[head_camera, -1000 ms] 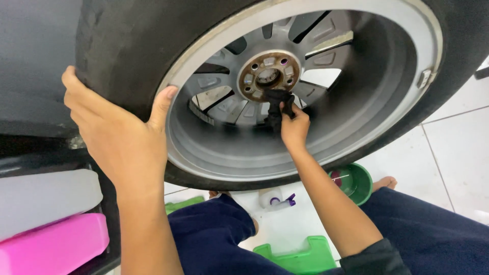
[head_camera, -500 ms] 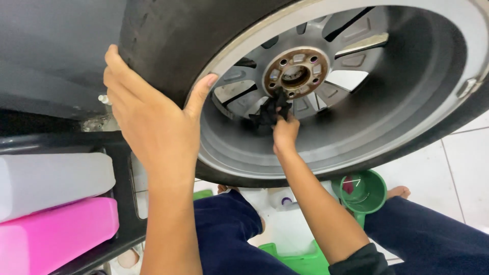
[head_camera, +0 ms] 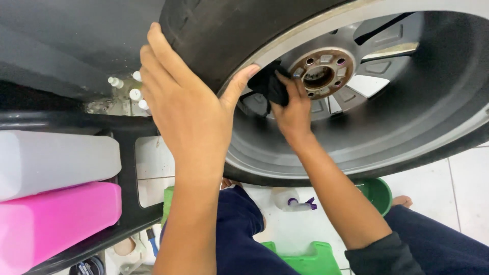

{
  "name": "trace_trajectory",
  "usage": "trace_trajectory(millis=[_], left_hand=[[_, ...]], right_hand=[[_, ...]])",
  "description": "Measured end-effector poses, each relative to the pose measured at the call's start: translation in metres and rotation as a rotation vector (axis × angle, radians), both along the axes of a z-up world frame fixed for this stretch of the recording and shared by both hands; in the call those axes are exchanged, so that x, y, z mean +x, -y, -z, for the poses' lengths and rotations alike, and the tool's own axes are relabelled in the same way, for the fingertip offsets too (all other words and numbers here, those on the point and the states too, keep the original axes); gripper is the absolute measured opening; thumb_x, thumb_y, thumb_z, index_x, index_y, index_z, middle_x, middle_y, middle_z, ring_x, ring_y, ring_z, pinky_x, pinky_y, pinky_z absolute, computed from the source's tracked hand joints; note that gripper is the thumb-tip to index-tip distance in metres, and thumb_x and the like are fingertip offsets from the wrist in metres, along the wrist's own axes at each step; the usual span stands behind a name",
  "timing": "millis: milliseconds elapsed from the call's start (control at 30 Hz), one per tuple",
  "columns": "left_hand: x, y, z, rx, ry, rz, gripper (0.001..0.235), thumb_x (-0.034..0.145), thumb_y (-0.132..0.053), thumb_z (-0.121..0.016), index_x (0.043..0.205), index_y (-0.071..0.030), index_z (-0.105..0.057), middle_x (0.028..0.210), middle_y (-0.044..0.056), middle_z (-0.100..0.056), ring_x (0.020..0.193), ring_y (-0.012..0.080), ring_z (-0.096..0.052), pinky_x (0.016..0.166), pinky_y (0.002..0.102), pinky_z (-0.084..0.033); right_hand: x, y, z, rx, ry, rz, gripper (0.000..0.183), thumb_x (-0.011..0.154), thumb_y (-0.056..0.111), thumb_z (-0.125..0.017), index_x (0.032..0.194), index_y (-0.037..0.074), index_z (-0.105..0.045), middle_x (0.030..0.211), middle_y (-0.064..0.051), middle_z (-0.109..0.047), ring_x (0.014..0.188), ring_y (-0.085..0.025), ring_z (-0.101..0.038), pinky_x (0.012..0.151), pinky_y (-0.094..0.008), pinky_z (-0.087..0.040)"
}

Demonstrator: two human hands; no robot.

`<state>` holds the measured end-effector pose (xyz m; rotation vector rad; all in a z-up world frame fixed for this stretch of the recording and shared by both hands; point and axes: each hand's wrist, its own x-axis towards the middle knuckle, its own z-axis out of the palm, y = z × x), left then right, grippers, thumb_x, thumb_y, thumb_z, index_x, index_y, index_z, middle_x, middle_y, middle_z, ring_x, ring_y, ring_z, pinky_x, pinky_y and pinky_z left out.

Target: The person cleans the inner barrel and spokes of a car wheel using a black cloth. They hold the tire with their left hand while scrubbing the rim with their right hand, occasionally dipping the cloth into a green bucket on the floor.

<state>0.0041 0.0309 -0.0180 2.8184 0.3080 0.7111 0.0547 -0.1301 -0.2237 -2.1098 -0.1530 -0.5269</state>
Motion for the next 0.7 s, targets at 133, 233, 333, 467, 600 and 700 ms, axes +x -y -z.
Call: trace_trajectory(millis=[133,233,333,467,600,700], left_hand=[[0.0,-0.001,0.002,0.015,0.01,-0.01,0.12,0.085,-0.087,-0.077,0.148,0.0,-0.022,0.138,0.021,-0.048,0.118,0.0395,-0.055,0.101,0.046,-0.045],[0.0,-0.001,0.0,0.021,0.005,-0.017,0.119,0.085,-0.087,-0.076,0.147,0.0,-0.023,0.138,0.021,-0.048,0.119,0.0386,-0.055,0.102,0.046,-0.045],[0.001,0.0,0.002,0.023,0.02,-0.015,0.117,0.086,-0.086,-0.073,0.147,0.0,-0.024,0.137,0.021,-0.049,0.119,0.0383,-0.055,0.101,0.047,-0.046],[0.002,-0.004,0.001,0.017,0.022,0.003,0.116,0.086,-0.087,-0.07,0.147,0.0,-0.024,0.138,0.022,-0.049,0.119,0.0385,-0.055,0.102,0.047,-0.046],[0.002,0.001,-0.001,0.018,0.025,-0.003,0.116,0.086,-0.085,-0.074,0.147,0.001,-0.024,0.136,0.022,-0.048,0.116,0.0391,-0.054,0.1,0.047,-0.046],[-0.002,-0.001,-0.001,0.025,0.026,-0.003,0.116,0.085,-0.085,-0.072,0.146,0.002,-0.025,0.134,0.021,-0.049,0.114,0.0391,-0.054,0.099,0.047,-0.046]], right_hand=[[0.026,0.01,0.004,-0.559,0.042,0.026,0.053,0.081,0.017,-0.076,0.131,0.017,-0.06,0.112,-0.01,-0.056,0.092,-0.038,-0.065,0.055,-0.052,-0.053],[0.034,0.0,0.03,-0.678,-0.006,-0.002,0.067,0.069,0.018,-0.087,0.128,0.011,-0.056,0.107,-0.014,-0.058,0.067,-0.04,-0.064,0.049,-0.052,-0.05],[0.032,-0.005,0.043,-0.723,-0.032,-0.04,0.07,0.067,0.021,-0.088,0.128,0.013,-0.057,0.105,-0.011,-0.055,0.066,-0.036,-0.062,0.049,-0.047,-0.051],[0.026,-0.01,0.018,-0.6,-0.209,-0.101,0.051,0.077,0.014,-0.077,0.127,0.013,-0.066,0.111,-0.015,-0.06,0.074,-0.043,-0.064,0.058,-0.053,-0.053],[0.027,-0.008,0.006,-0.098,-0.015,-0.074,0.033,0.084,0.003,-0.063,0.117,0.0,-0.061,0.108,-0.023,-0.065,0.099,-0.043,-0.062,0.085,-0.046,-0.049],[0.025,-0.032,0.014,-0.013,-0.083,0.025,0.038,0.08,0.0,-0.06,0.117,0.003,-0.056,0.105,-0.022,-0.066,0.098,-0.044,-0.062,0.084,-0.047,-0.048]])
